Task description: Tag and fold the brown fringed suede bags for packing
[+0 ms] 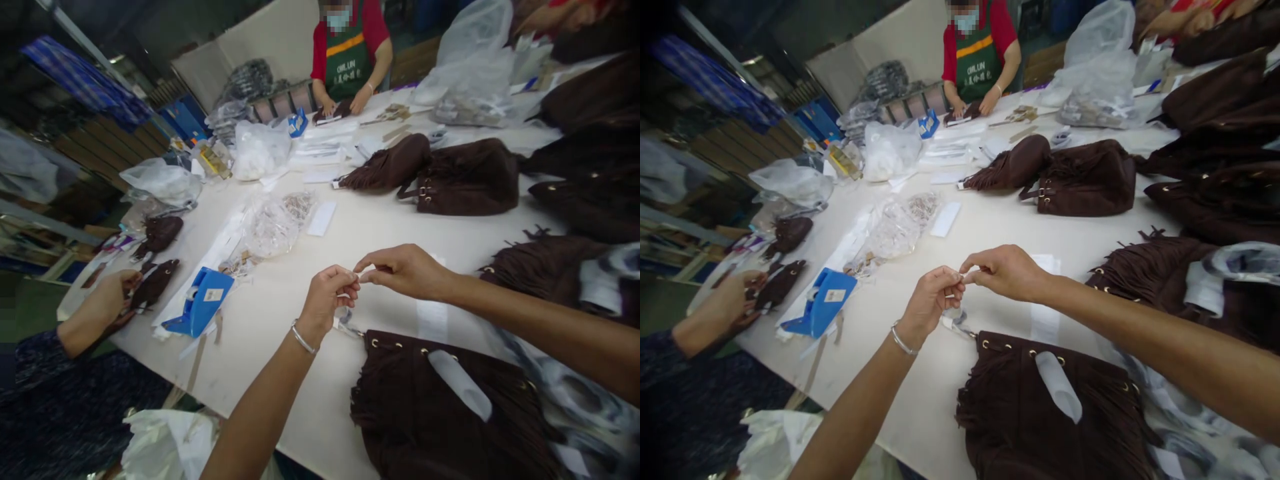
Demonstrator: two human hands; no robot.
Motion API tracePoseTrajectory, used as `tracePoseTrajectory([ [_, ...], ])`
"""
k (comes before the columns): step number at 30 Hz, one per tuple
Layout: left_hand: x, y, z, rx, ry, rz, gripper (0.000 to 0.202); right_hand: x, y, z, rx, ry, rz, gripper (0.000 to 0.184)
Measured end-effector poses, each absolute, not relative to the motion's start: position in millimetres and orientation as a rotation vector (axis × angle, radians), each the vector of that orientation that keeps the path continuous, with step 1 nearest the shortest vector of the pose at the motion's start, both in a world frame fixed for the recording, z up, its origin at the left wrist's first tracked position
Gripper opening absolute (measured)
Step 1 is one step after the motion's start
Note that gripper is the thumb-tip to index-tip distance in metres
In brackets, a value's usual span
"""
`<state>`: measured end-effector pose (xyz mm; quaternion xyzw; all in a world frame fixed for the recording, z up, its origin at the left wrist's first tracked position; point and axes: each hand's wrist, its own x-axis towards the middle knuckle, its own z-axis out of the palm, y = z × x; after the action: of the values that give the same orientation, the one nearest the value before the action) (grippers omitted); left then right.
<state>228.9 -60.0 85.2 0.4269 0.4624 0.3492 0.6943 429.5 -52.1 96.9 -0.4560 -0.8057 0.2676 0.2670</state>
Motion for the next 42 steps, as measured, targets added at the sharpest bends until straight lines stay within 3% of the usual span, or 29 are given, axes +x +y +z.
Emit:
tracePoseTrajectory([
  [11, 235.4, -63.6, 47.8, 0.783, 0.971, 0.739, 0.024, 425.6, -36.8, 45.6, -1.256, -1.794, 1.301, 0.027],
  [29, 219.4, -83.9, 22.3, 0.833, 1.253, 0.526, 0.018, 421.5, -56.1, 5.7, -1.142, -1.718, 1.791, 0.016],
  [36, 200.2, -99.7, 20.6, 1.627, 1.453, 0.312, 0.012, 427.8, -60.0, -15.3, -1.119, -1.676, 1.868, 0.014],
  [42, 188.2, -111.6, 7.8, 2.437, 1.211, 0.034, 0.043, 435.8, -54.4, -30.8, -1.04, -1.788, 1.865, 0.013],
])
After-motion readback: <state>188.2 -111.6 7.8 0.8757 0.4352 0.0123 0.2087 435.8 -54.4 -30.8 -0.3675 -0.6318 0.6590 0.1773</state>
